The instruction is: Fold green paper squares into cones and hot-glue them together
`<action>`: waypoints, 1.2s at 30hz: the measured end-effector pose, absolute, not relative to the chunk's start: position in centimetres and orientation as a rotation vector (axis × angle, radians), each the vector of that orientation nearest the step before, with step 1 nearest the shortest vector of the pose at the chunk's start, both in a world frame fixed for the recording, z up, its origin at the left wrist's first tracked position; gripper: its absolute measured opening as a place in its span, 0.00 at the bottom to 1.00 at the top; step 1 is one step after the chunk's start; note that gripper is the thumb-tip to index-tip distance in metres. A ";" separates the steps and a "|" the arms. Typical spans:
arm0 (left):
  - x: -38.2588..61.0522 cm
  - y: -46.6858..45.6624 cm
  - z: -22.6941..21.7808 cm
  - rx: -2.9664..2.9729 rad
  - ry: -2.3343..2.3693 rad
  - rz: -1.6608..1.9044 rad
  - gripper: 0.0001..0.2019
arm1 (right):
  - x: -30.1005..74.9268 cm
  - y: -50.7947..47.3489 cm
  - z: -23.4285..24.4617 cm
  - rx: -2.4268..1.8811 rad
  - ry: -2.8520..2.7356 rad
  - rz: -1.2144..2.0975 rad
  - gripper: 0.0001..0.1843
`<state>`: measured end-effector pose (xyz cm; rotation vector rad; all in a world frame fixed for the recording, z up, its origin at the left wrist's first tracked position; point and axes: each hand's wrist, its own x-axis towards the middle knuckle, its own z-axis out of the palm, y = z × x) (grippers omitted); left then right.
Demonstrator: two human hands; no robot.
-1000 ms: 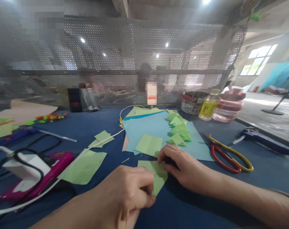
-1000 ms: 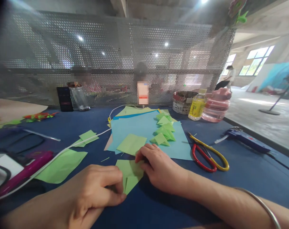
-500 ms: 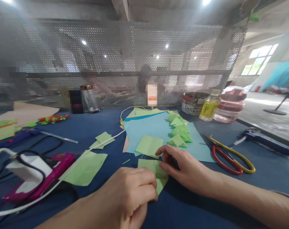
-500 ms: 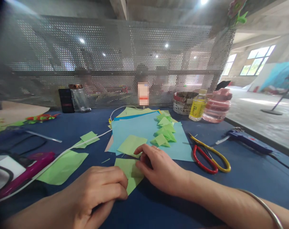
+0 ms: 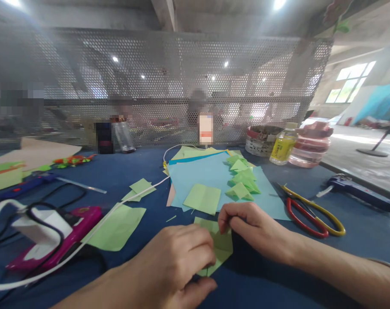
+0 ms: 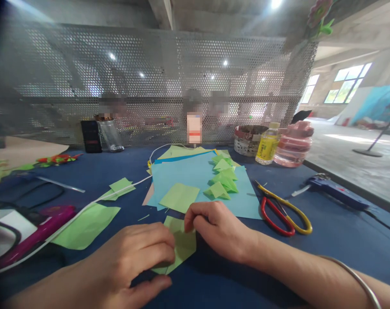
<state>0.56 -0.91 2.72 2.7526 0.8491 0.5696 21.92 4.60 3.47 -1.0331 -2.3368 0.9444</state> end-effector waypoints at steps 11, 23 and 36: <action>0.4 -1.0 2.6 2.740 0.923 0.689 0.04 | 21.9 4.0 4.2 -0.824 -2.232 0.799 0.15; 0.3 -0.8 2.0 2.749 1.062 0.905 0.03 | 21.7 3.8 3.5 -0.524 -2.249 0.476 0.12; 0.5 -0.6 1.6 2.799 1.094 0.864 0.07 | 21.9 3.4 3.9 -0.469 -2.411 0.254 0.14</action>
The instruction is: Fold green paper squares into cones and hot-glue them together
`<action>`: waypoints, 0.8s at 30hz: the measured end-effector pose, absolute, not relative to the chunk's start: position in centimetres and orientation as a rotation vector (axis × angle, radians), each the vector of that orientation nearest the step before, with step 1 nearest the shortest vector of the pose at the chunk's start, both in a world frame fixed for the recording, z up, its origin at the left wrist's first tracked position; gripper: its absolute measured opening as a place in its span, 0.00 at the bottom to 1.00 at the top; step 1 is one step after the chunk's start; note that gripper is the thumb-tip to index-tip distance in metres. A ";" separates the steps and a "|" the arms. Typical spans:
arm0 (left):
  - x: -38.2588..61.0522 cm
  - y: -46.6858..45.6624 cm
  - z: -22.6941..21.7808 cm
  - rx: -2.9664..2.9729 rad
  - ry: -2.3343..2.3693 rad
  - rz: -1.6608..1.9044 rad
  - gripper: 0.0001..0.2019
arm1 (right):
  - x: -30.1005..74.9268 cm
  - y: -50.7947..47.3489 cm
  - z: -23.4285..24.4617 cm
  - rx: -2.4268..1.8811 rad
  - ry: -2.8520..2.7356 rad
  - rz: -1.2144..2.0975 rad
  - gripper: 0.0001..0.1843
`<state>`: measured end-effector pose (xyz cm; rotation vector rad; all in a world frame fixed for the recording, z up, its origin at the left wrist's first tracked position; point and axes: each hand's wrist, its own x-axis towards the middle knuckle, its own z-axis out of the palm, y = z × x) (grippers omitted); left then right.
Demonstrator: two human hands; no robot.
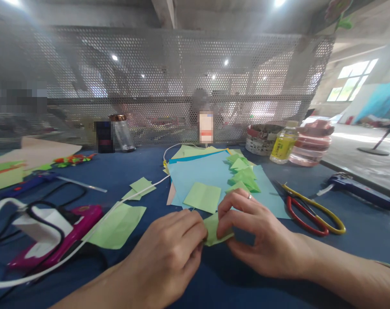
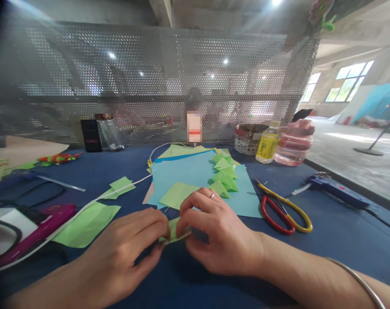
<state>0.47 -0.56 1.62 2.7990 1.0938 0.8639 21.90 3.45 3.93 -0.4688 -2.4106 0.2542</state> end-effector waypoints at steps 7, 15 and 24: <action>0.0 -0.6 1.0 2.828 1.099 0.717 0.10 | 22.0 3.7 3.9 -0.463 -2.690 0.313 0.16; 0.1 -1.1 1.9 2.726 1.026 0.628 0.13 | 22.2 4.3 4.9 -0.503 -2.803 0.528 0.08; -0.1 -1.2 2.2 2.771 0.954 0.599 0.15 | 22.7 5.6 5.5 -0.432 -2.829 0.929 0.04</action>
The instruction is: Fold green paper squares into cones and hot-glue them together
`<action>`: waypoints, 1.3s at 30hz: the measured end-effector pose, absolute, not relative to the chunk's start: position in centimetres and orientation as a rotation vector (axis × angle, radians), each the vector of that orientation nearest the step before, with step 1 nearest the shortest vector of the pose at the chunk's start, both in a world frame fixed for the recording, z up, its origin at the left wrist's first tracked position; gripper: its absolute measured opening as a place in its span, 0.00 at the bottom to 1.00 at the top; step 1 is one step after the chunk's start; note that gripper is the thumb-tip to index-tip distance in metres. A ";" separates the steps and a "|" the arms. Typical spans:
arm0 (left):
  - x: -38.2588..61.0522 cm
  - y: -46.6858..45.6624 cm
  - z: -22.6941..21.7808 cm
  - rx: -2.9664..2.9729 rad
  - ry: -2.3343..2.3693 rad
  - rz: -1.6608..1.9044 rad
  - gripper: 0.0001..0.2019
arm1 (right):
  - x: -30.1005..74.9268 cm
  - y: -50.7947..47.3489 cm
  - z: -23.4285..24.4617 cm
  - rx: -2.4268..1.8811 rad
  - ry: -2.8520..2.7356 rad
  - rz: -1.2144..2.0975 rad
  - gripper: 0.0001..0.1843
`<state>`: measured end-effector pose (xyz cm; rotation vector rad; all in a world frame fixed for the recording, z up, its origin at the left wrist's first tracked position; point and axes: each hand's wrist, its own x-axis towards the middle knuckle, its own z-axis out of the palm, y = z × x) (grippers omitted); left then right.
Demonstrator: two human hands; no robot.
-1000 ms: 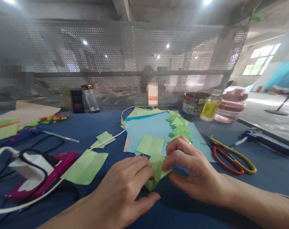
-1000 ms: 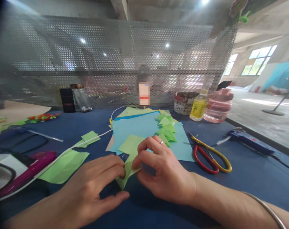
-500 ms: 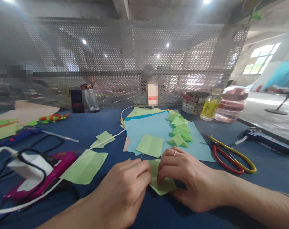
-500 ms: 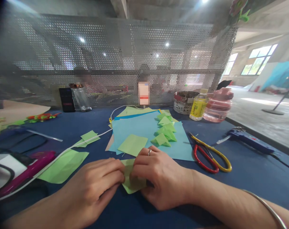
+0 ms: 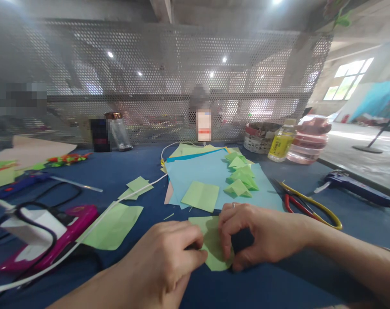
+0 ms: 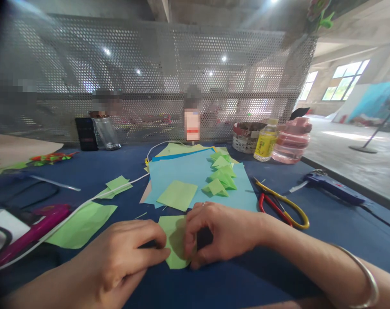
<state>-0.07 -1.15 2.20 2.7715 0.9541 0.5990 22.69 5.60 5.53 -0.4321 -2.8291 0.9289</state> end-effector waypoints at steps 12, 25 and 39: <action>0.4 -1.6 2.7 2.805 0.861 0.613 0.14 | 22.8 6.3 4.0 -0.555 -2.700 0.961 0.07; 0.2 -1.5 3.1 2.845 0.828 0.575 0.14 | 22.1 4.9 4.2 -0.790 -2.704 0.773 0.09; 0.2 -1.9 3.1 2.798 0.898 0.479 0.16 | 22.4 5.4 4.1 -0.748 -2.695 0.916 0.08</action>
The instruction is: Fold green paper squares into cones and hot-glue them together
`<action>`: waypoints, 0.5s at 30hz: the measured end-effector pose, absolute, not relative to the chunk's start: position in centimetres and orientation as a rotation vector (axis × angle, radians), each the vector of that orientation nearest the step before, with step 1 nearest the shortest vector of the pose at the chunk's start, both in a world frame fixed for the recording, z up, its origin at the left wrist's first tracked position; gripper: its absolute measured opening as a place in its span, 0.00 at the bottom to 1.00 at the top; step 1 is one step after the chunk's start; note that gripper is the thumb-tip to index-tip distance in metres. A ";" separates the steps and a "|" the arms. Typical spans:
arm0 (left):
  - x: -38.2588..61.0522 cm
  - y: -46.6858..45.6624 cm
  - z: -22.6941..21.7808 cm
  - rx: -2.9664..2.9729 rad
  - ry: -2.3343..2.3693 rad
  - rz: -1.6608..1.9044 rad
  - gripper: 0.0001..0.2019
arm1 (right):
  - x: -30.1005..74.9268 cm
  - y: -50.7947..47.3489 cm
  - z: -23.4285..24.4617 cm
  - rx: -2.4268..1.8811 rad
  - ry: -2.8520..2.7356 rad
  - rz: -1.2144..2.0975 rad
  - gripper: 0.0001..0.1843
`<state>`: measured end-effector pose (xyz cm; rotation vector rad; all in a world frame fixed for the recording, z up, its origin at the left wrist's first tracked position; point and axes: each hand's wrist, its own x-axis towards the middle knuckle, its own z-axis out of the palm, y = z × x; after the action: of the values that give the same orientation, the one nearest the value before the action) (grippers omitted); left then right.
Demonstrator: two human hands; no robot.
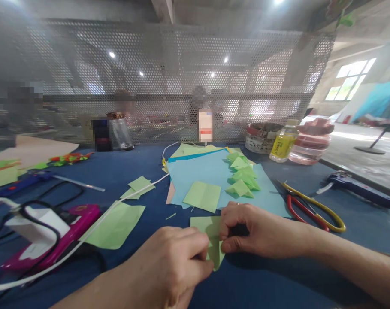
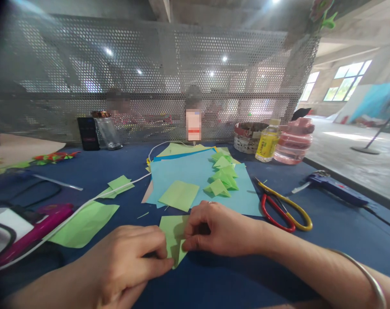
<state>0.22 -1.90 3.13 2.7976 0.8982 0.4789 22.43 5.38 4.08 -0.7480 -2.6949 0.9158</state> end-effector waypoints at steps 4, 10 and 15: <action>0.2 -1.7 3.3 2.791 0.887 0.491 0.15 | 22.5 5.6 4.2 -0.688 -2.693 1.018 0.07; 0.3 -1.7 3.3 2.790 0.883 0.483 0.16 | 22.5 5.8 4.6 -0.654 -2.680 1.112 0.08; 0.2 -1.8 3.2 2.786 0.898 0.482 0.15 | 22.4 5.7 4.5 -0.720 -2.697 1.094 0.06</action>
<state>0.17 -1.77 3.24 2.7859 0.8977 0.4823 22.37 5.74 4.52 -0.7200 -2.6972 1.0941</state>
